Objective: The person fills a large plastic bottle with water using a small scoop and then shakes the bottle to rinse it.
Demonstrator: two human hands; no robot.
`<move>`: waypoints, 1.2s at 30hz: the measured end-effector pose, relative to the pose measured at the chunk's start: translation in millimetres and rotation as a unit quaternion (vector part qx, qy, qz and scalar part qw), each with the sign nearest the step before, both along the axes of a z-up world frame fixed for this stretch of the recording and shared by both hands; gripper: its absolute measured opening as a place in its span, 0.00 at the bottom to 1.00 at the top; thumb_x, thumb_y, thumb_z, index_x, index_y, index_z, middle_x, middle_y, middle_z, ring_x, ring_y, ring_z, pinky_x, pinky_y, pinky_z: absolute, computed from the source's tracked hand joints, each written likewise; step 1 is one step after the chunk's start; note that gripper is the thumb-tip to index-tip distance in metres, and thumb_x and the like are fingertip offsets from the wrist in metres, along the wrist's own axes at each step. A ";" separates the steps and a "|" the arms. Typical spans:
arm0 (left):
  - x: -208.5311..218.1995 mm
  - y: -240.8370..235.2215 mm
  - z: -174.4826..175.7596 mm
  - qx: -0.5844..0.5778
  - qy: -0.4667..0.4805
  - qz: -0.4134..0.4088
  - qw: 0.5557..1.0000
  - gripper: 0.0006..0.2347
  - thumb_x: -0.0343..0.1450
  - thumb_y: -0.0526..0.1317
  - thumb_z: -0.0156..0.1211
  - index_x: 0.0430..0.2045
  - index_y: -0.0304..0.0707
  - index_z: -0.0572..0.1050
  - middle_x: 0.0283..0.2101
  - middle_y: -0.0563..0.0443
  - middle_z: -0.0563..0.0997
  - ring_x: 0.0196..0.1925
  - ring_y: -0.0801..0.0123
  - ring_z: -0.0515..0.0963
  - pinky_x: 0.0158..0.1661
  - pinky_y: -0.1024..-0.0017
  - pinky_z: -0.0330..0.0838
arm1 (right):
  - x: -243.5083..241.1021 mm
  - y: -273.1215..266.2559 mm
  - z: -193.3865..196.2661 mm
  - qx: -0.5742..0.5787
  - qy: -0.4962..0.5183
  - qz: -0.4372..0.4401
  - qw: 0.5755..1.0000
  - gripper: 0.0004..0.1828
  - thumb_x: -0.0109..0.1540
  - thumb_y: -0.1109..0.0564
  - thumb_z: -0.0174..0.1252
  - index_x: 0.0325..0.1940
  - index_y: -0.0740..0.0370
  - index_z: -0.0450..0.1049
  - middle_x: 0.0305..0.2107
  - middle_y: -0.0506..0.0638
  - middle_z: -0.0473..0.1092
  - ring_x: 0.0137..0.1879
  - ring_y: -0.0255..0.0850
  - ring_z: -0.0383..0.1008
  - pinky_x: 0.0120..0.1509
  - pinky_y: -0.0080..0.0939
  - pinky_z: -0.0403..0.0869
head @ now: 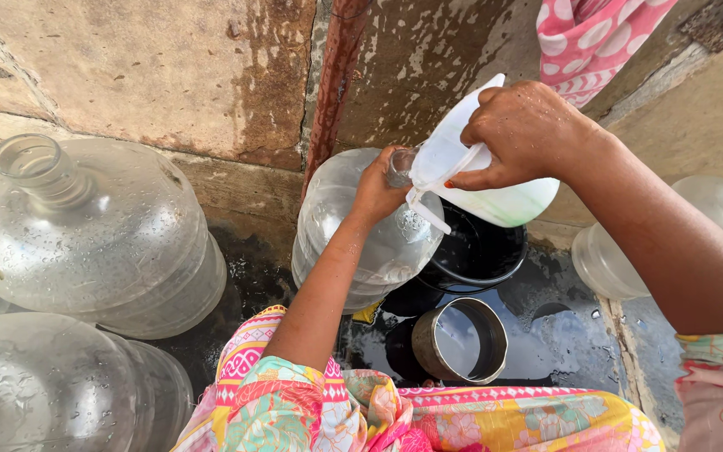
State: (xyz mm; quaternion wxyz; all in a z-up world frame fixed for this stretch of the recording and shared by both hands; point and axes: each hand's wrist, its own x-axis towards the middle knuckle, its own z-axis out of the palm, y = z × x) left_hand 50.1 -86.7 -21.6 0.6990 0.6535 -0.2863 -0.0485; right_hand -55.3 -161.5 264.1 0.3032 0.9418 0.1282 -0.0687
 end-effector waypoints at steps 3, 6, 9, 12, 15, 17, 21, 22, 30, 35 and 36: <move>-1.9 2.3 1.5 -0.032 -0.004 -0.017 0.999 0.26 0.59 0.36 0.77 0.51 0.41 0.73 0.50 0.48 0.84 0.55 0.63 0.83 0.55 0.67 0.75 | 0.6 -6.8 -4.7 0.007 -0.003 0.008 1.000 0.39 0.52 0.19 0.55 0.37 0.54 0.85 0.26 0.53 0.78 0.46 0.47 0.78 0.46 0.50 0.78; -3.7 4.1 5.7 0.011 0.010 -0.006 1.000 0.29 0.57 0.42 0.79 0.51 0.45 0.71 0.50 0.49 0.82 0.55 0.63 0.81 0.55 0.66 0.74 | -7.0 -34.5 -14.2 0.058 -0.036 -0.035 0.997 0.43 0.51 0.17 0.57 0.41 0.57 0.85 0.32 0.57 0.77 0.42 0.50 0.79 0.46 0.51 0.78; -4.5 11.0 5.4 0.093 0.016 -0.001 0.996 0.32 0.55 0.53 0.76 0.53 0.46 0.73 0.53 0.49 0.83 0.59 0.59 0.81 0.64 0.59 0.69 | -31.5 -89.4 -38.5 0.149 -0.096 -0.136 0.975 0.44 0.54 0.18 0.57 0.45 0.59 0.85 0.33 0.60 0.78 0.40 0.53 0.81 0.51 0.51 0.78; -3.2 23.9 3.7 0.256 -0.114 0.074 0.957 0.45 0.53 0.61 0.77 0.63 0.40 0.65 0.64 0.38 0.70 0.69 0.44 0.63 0.68 0.40 0.42 | -53.4 -161.4 -91.9 0.250 -0.122 -0.236 0.931 0.41 0.59 0.23 0.58 0.51 0.64 0.82 0.30 0.65 0.79 0.37 0.55 0.82 0.50 0.54 0.78; -12.6 48.5 6.9 0.438 -0.121 0.050 0.889 0.43 0.53 0.65 0.72 0.62 0.47 0.66 0.73 0.47 0.61 0.78 0.44 0.47 0.69 0.31 0.29 | -78.2 -227.8 -173.9 0.297 -0.129 -0.277 0.905 0.34 0.59 0.30 0.62 0.49 0.63 0.82 0.32 0.67 0.78 0.37 0.59 0.81 0.46 0.55 0.78; -16.7 62.7 12.8 0.462 -0.120 0.056 0.877 0.45 0.55 0.68 0.69 0.64 0.47 0.64 0.74 0.41 0.55 0.78 0.41 0.43 0.69 0.31 0.31 | -93.9 -257.2 -237.9 0.340 -0.141 -0.249 0.896 0.28 0.58 0.35 0.64 0.44 0.62 0.84 0.35 0.63 0.78 0.40 0.59 0.80 0.48 0.55 0.77; -9.4 86.3 19.4 0.503 -0.085 0.044 0.859 0.49 0.55 0.74 0.64 0.69 0.52 0.56 0.75 0.39 0.46 0.77 0.39 0.40 0.68 0.31 0.33 | -117.0 -286.0 -336.8 0.360 -0.184 -0.140 0.904 0.24 0.58 0.37 0.65 0.39 0.60 0.83 0.38 0.60 0.79 0.48 0.57 0.78 0.54 0.54 0.76; -7.1 93.2 17.6 0.509 -0.069 0.053 0.856 0.49 0.56 0.73 0.64 0.69 0.51 0.56 0.76 0.38 0.46 0.77 0.40 0.41 0.68 0.32 0.35 | -120.4 -288.1 -349.6 0.365 -0.187 -0.157 0.898 0.24 0.58 0.36 0.65 0.39 0.59 0.83 0.39 0.59 0.79 0.49 0.56 0.78 0.55 0.53 0.76; 7.9 141.8 -27.8 0.507 0.009 0.145 0.850 0.33 0.68 0.59 0.62 0.65 0.45 0.63 0.75 0.39 0.54 0.76 0.40 0.52 0.68 0.32 0.46 | -70.5 -189.4 -331.5 0.437 -0.126 -0.193 0.869 0.21 0.60 0.42 0.66 0.48 0.58 0.82 0.43 0.62 0.77 0.49 0.57 0.78 0.54 0.54 0.75; 31.1 125.2 -109.5 0.233 0.135 0.248 0.931 0.24 0.69 0.51 0.61 0.60 0.43 0.71 0.64 0.40 0.72 0.68 0.50 0.69 0.65 0.51 0.63 | -0.9 -55.8 -250.2 0.725 -0.218 -0.026 0.653 0.51 0.57 0.52 0.77 0.76 0.62 0.55 0.62 0.64 0.65 0.67 0.52 0.66 0.66 0.51 0.67; 35.3 117.8 -136.9 0.125 0.150 0.282 0.939 0.23 0.70 0.50 0.60 0.58 0.41 0.74 0.61 0.40 0.78 0.65 0.53 0.75 0.65 0.58 0.69 | 8.6 -27.2 -241.0 0.640 -0.263 0.002 0.722 0.58 0.53 0.55 0.81 0.77 0.65 0.51 0.61 0.71 0.60 0.63 0.59 0.65 0.60 0.56 0.67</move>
